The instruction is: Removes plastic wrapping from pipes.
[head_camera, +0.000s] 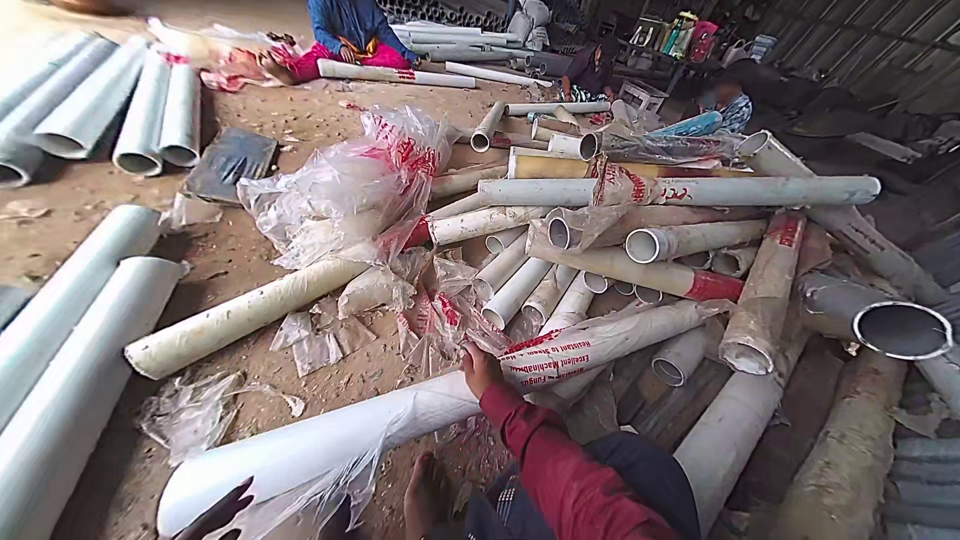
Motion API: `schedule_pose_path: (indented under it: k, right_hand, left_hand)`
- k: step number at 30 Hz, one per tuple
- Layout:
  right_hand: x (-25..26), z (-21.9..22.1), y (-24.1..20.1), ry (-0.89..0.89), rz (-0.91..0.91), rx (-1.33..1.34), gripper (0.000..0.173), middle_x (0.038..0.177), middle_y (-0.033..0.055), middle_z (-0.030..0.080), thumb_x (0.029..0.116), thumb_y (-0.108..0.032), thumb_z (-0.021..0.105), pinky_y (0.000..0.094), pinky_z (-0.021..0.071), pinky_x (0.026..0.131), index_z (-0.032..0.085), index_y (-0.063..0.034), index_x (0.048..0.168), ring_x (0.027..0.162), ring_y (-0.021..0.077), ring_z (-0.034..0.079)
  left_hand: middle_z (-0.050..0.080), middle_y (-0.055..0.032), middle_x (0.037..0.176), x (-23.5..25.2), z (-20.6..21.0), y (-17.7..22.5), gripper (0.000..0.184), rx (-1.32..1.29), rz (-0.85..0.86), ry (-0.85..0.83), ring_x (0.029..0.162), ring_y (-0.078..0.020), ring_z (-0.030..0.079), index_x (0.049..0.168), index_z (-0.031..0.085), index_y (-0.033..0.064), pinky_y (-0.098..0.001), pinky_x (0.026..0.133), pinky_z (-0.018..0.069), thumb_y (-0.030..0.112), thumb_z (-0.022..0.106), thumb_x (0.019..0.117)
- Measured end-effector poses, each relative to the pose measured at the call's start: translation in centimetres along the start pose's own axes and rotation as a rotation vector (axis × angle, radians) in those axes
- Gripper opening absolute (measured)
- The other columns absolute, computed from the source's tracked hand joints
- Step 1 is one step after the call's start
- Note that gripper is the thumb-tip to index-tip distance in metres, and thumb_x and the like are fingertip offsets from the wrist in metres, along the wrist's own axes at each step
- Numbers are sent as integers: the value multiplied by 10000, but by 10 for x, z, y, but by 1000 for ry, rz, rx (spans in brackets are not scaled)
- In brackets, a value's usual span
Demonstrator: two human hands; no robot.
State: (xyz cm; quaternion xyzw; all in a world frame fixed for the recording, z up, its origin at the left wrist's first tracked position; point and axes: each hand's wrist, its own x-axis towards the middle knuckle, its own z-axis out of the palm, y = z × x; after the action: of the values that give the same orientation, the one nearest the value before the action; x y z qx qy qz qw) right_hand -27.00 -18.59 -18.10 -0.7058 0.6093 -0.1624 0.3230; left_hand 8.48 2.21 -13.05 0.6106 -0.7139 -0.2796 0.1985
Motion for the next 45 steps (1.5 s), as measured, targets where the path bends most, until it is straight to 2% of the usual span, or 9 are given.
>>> schedule_pose_path:
  k: [3, 6, 10, 14, 18, 25, 34, 41, 45]
  right_hand:
    - [-34, -15, 0, 111, 148, 199, 377, 1034, 186, 750, 1115, -134, 363, 486, 566, 890, 588, 62, 1345, 916, 306, 738]
    - [-57, -20, -28, 111, 278, 385, 358, 942, 131, 723, 1131, -126, 329, 369, 557, 670, 542, 52, 1357, 677, 192, 671]
    - [-93, -15, -39, -9, 182, 358, 335, 1009, 141, 740, 1133, -132, 342, 368, 571, 668, 505, 65, 1348, 688, 189, 694]
    - [-88, -2, -35, -120, 222, 311, 328, 1015, 165, 728, 1127, -111, 341, 404, 572, 713, 521, 69, 1333, 731, 236, 700]
    - [-72, 15, -36, -162, 299, 296, 336, 1001, 169, 700, 1132, -116, 329, 398, 568, 714, 493, 65, 1363, 722, 235, 683]
    - [-62, 42, -35, -137, 263, 275, 332, 914, 149, 706, 1124, -126, 356, 412, 566, 714, 524, 64, 1338, 697, 235, 678]
    - [-66, 45, -23, -165, 284, 249, 326, 917, 146, 715, 1120, -132, 383, 417, 567, 747, 545, 69, 1318, 723, 238, 686]
    - [-66, 31, -33, -245, 248, 328, 370, 1023, 201, 729, 1119, -178, 386, 491, 556, 886, 542, 39, 1376, 899, 315, 717]
    - [-69, 5, -43, -150, 222, 434, 357, 949, 173, 723, 1115, -149, 380, 439, 569, 801, 540, 60, 1356, 788, 260, 700]
  left_hand:
    - [725, -236, 1179, 36, -13, 14, 496, 56, 48, 66, 1071, -426, 716, 1303, 647, -46, -615, 962, 531, 349, 555, 1018]
    - [613, -271, 1362, 105, -26, 69, 621, 192, -225, -431, 1278, -441, 587, 1412, 556, -22, -619, 1103, 401, 491, 499, 1066]
    - [572, -339, 1345, 166, 20, 134, 813, 538, -341, -704, 1284, -492, 554, 1407, 480, -94, -665, 1028, 428, 616, 503, 1012]
    - [515, -307, 1437, 189, 59, 125, 661, 527, -377, -597, 1334, -483, 520, 1495, 375, -48, -646, 1024, 446, 349, 626, 1030]
    - [565, -313, 1402, 184, 56, 84, 488, 241, -469, -502, 1331, -484, 539, 1565, 360, 69, -640, 1080, 420, 141, 450, 1091]
    - [443, -270, 1510, 213, 63, 66, 652, 376, -246, -366, 1381, -464, 450, 1439, 490, -39, -616, 1067, 417, 436, 628, 1014]
    - [431, -310, 1517, 191, 96, 34, 655, 342, -527, -600, 1427, -474, 416, 1492, 385, -85, -623, 1106, 388, 329, 616, 1040]
    - [558, -285, 1414, 202, 91, 30, 349, 459, -361, -680, 1273, -483, 574, 1384, 568, -18, -634, 1009, 476, 45, 520, 1044]
    - [608, -291, 1338, 197, 64, 54, 284, 495, -325, -574, 1203, -495, 617, 1288, 627, -38, -650, 963, 493, 43, 555, 1025]
